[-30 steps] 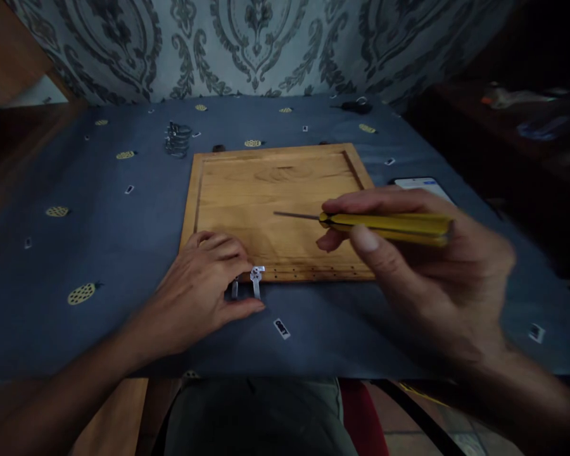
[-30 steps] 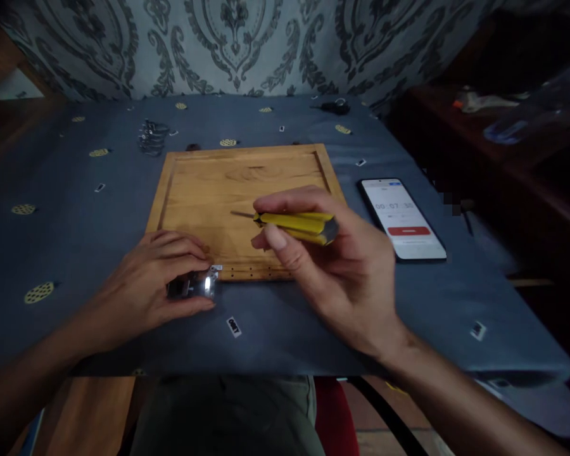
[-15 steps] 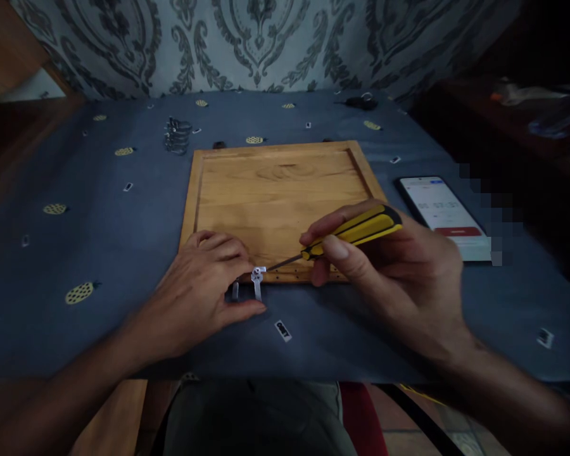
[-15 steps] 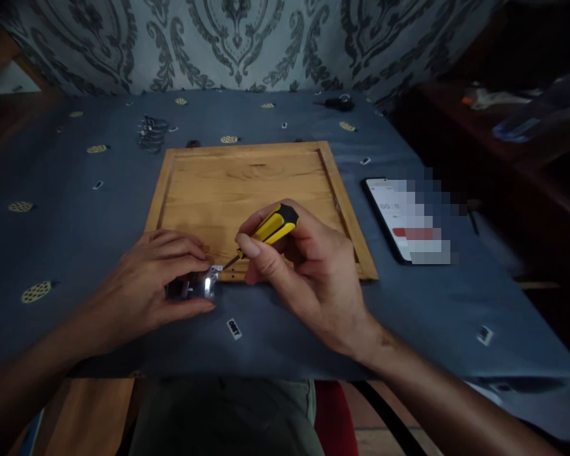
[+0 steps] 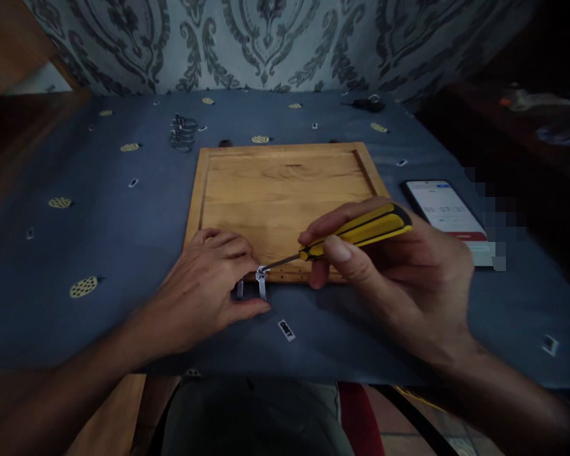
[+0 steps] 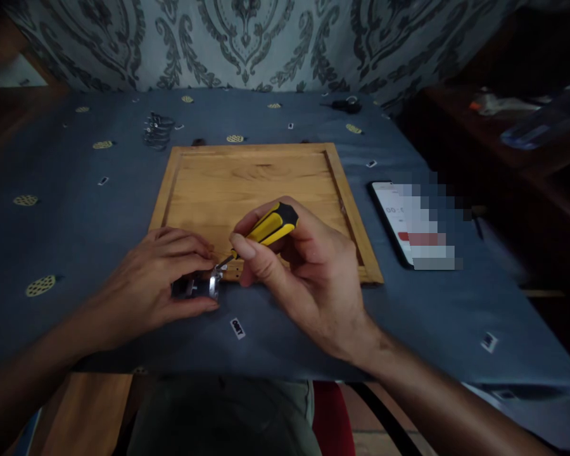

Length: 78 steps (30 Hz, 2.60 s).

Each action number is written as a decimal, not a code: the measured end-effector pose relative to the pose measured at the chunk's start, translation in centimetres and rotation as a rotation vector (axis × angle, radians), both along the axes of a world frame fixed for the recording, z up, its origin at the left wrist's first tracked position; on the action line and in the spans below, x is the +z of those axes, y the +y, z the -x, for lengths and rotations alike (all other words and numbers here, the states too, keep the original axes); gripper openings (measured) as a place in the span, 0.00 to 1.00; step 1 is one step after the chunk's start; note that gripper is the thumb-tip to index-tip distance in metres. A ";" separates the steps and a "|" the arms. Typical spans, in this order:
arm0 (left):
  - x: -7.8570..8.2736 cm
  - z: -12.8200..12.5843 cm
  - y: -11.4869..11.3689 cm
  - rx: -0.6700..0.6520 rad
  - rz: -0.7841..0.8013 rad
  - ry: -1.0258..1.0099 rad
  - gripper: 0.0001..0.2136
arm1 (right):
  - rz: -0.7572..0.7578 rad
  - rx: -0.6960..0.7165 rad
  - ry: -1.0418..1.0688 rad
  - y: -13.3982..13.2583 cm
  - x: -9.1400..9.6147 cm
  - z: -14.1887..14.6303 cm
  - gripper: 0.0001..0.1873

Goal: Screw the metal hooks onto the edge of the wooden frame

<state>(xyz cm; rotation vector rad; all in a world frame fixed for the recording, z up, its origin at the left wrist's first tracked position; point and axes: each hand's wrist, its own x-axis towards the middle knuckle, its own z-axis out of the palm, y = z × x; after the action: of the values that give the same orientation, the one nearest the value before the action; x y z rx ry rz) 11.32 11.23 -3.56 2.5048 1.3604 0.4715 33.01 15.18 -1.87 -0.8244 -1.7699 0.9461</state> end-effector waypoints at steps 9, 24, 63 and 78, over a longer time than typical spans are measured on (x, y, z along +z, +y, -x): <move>0.0 0.0 0.1 -0.009 0.003 -0.008 0.14 | -0.019 0.039 -0.038 0.0 0.6 0.2 0.08; -0.2 0.0 0.1 -0.004 -0.042 -0.022 0.11 | 0.165 0.365 -0.001 1.0 2.0 0.9 0.09; 0.1 0.0 0.0 0.033 0.005 0.039 0.11 | 0.039 0.101 0.030 0.2 0.9 0.8 0.17; 0.2 0.0 0.0 0.011 0.000 0.026 0.12 | 0.053 0.125 0.028 0.2 0.8 1.1 0.13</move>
<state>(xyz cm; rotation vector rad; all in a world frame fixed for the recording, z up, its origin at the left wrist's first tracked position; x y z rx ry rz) 11.28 11.24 -3.39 2.5127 1.3843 0.4427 31.94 15.40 -1.06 -0.7362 -1.7951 1.0855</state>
